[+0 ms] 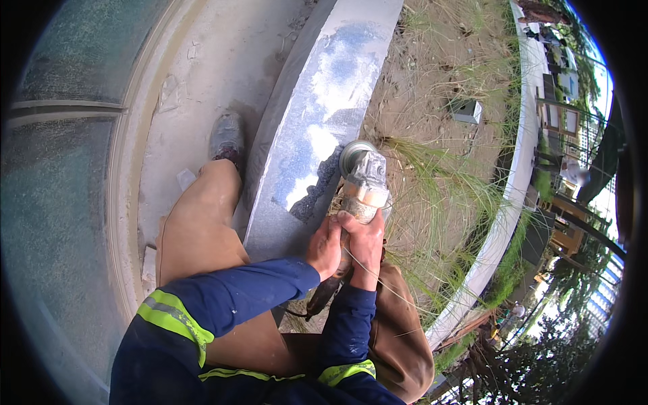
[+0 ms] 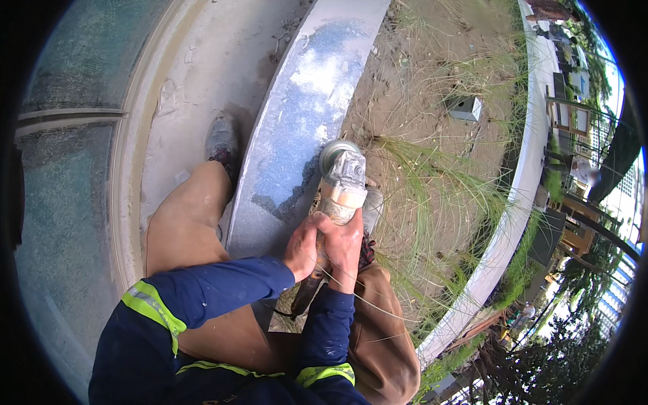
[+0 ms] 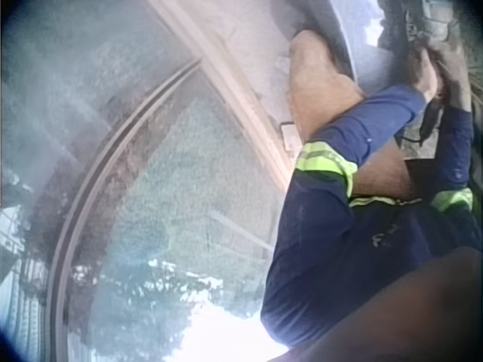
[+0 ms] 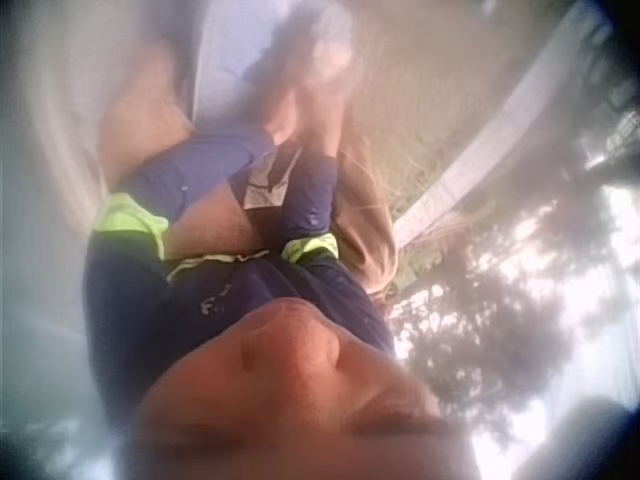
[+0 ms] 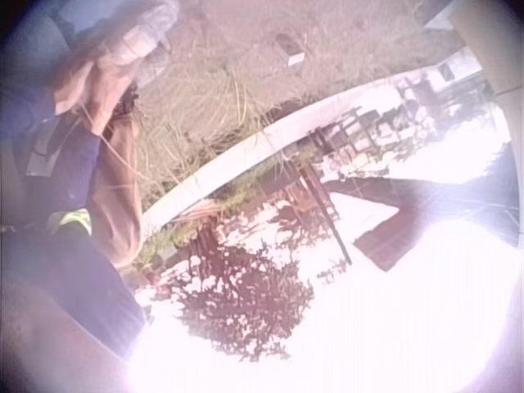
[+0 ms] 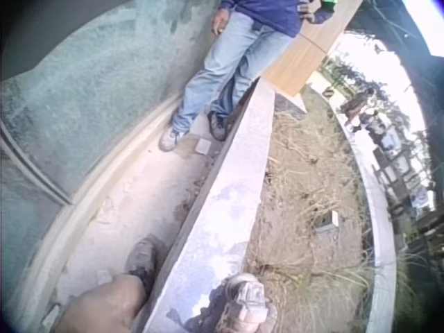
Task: The person uses an angle grinder to smooth and grind a concrete curb. They hold the tool with both hands and move it along the edge, occasionally pausing to wipe away dust with their hand.
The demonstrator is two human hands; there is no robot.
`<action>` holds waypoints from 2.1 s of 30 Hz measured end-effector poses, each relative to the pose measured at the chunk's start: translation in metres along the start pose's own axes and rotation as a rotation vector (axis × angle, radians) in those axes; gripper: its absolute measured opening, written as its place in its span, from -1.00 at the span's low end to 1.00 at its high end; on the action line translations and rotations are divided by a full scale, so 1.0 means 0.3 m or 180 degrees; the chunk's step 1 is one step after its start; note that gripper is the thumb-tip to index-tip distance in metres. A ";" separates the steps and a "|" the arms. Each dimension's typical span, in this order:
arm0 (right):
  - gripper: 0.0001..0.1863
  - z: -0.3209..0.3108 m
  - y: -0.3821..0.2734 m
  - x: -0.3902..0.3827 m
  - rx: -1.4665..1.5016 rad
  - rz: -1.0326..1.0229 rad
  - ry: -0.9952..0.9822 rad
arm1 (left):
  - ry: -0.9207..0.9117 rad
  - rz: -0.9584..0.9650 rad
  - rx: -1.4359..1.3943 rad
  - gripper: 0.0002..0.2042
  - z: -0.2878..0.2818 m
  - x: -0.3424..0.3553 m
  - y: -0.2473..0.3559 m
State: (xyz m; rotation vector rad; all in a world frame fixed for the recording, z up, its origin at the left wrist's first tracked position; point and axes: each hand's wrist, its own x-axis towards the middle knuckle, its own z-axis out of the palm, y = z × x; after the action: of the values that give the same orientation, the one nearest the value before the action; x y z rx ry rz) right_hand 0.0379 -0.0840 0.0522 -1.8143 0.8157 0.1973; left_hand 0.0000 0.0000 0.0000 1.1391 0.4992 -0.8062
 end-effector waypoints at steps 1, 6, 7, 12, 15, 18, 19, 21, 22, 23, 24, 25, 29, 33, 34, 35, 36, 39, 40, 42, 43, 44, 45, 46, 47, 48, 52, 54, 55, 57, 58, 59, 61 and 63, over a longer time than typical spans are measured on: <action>-0.32 -0.004 0.000 -0.002 -0.0062 -0.0006 0.0055 | -0.0045 0.0002 -0.0008 -0.38 0.002 0.002 -0.002; -0.32 -0.040 -0.023 0.008 -0.0290 0.0079 0.0198 | -0.0107 0.0002 0.0133 -0.39 0.040 0.010 0.010; -0.33 -0.029 -0.018 0.002 -0.0218 0.0095 0.0144 | -0.0064 -0.0002 0.0045 -0.39 0.033 0.001 0.007; -0.35 -0.004 -0.020 -0.002 -0.0110 0.0065 0.0238 | 0.0090 0.0204 0.0174 -0.39 0.026 0.021 -0.028; -0.36 -0.019 -0.011 -0.014 -0.0130 -0.0028 0.0344 | -0.0048 0.0141 0.0329 -0.41 0.022 -0.008 0.011; -0.36 -0.017 -0.028 -0.028 -0.0081 -0.0064 0.0290 | 0.0001 0.0207 0.0349 -0.42 0.013 -0.032 0.037; -0.36 -0.007 -0.036 -0.031 -0.0126 -0.0025 0.0255 | 0.0029 0.0157 0.0373 -0.43 0.005 -0.031 0.032; -0.36 0.010 -0.052 -0.034 -0.0218 0.0051 0.0194 | 0.0135 0.0164 0.0306 -0.43 -0.001 -0.029 0.020; -0.36 0.015 -0.056 -0.035 -0.0210 0.0069 0.0156 | 0.0211 0.0220 0.0213 -0.43 0.001 -0.033 0.012; -0.37 0.020 -0.058 -0.036 -0.0203 0.0087 0.0119 | 0.0287 0.0276 0.0118 -0.44 0.003 -0.033 0.006; -0.37 0.023 -0.060 -0.035 -0.0200 0.0098 0.0079 | 0.0278 0.0255 0.0075 -0.43 0.005 -0.026 0.001; -0.38 0.021 -0.057 -0.028 -0.0103 0.0087 0.0066 | 0.0267 0.0233 0.0031 -0.43 0.007 -0.019 -0.004; -0.39 0.020 -0.053 -0.009 -0.0067 0.0065 0.0109 | 0.0226 0.0148 0.0156 -0.40 0.007 -0.005 0.017; -0.38 0.027 -0.043 -0.002 0.0027 0.0034 -0.0020 | 0.0277 0.0204 0.0011 -0.39 0.008 0.008 -0.007; -0.38 0.029 -0.048 0.000 -0.0100 0.0047 0.0029 | 0.0264 0.0215 -0.0052 -0.39 0.008 0.014 -0.013; -0.38 0.027 -0.050 0.004 -0.0039 0.0033 0.0065 | 0.0252 0.0228 -0.0116 -0.40 0.008 0.019 -0.019; -0.38 0.020 -0.052 0.005 0.0016 0.0028 0.0119 | 0.0204 0.0211 0.0004 -0.40 0.009 0.020 -0.009; -0.40 0.020 -0.075 -0.004 -0.0136 0.0042 0.0219 | 0.0144 0.0217 0.0075 -0.40 0.013 0.019 0.011; -0.40 0.028 -0.084 -0.009 -0.0218 0.0048 0.0184 | 0.0180 0.0256 -0.0093 -0.40 0.015 0.013 0.010; -0.39 0.029 -0.082 -0.009 -0.0330 0.0049 0.0162 | 0.0223 0.0266 -0.0146 -0.40 0.016 0.005 0.013; -0.39 0.021 -0.070 -0.002 -0.0358 0.0046 0.0175 | 0.0230 0.0236 -0.0031 -0.40 0.015 0.005 0.017; -0.38 0.015 -0.064 0.002 -0.0387 0.0041 0.0186 | 0.0239 0.0207 0.0083 -0.40 0.014 0.007 0.021; -0.37 0.016 -0.071 -0.004 -0.0414 0.0051 0.0202 | 0.0226 0.0239 0.0089 -0.40 0.011 0.005 0.021; -0.36 0.020 -0.084 -0.011 -0.0442 0.0060 0.0217 | 0.0214 0.0272 0.0094 -0.40 0.009 0.005 0.022; -0.35 0.024 -0.091 -0.017 -0.0469 0.0070 0.0232 | 0.0201 0.0304 0.0100 -0.40 0.006 0.001 0.021; -0.35 0.021 -0.094 -0.016 -0.0482 0.0064 0.0169 | 0.0247 0.0286 0.0052 -0.40 0.009 -0.003 0.024; -0.35 0.025 -0.101 -0.019 -0.0281 0.0007 0.0155 | 0.0238 0.0269 0.0014 -0.40 0.014 -0.007 0.040; -0.36 0.028 -0.103 -0.024 -0.0274 -0.0012 0.0209 | 0.0214 0.0278 0.0082 -0.40 0.012 -0.006 0.041; -0.37 0.025 -0.105 -0.025 -0.0380 -0.0008 0.0209 | 0.0240 0.0277 0.0121 -0.40 0.011 -0.008 0.037; -0.37 0.028 -0.111 -0.026 -0.0449 -0.0007 0.0155 | 0.0288 0.0309 0.0061 -0.40 0.011 -0.008 0.026; -0.37 0.031 -0.115 -0.024 -0.0412 -0.0009 0.0100 | 0.0313 0.0343 -0.0039 -0.41 0.012 -0.005 0.020; -0.37 0.034 -0.120 -0.024 -0.0376 -0.0012 0.0044 | 0.0338 0.0379 -0.0139 -0.41 0.014 -0.003 0.014; -0.38 0.032 -0.124 -0.030 -0.0486 0.0047 0.0212 | 0.0252 0.0297 -0.0030 -0.41 0.011 -0.023 0.053; -0.38 0.031 -0.125 -0.033 -0.0515 0.0058 0.0242 | 0.0218 0.0275 -0.0020 -0.42 0.004 -0.033 0.067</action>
State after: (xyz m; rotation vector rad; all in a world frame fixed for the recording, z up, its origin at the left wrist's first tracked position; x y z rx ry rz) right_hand 0.0559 -0.0647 0.0822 -1.9767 0.8914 0.2122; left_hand 0.0093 0.0057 0.0196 1.1778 0.5055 -0.6921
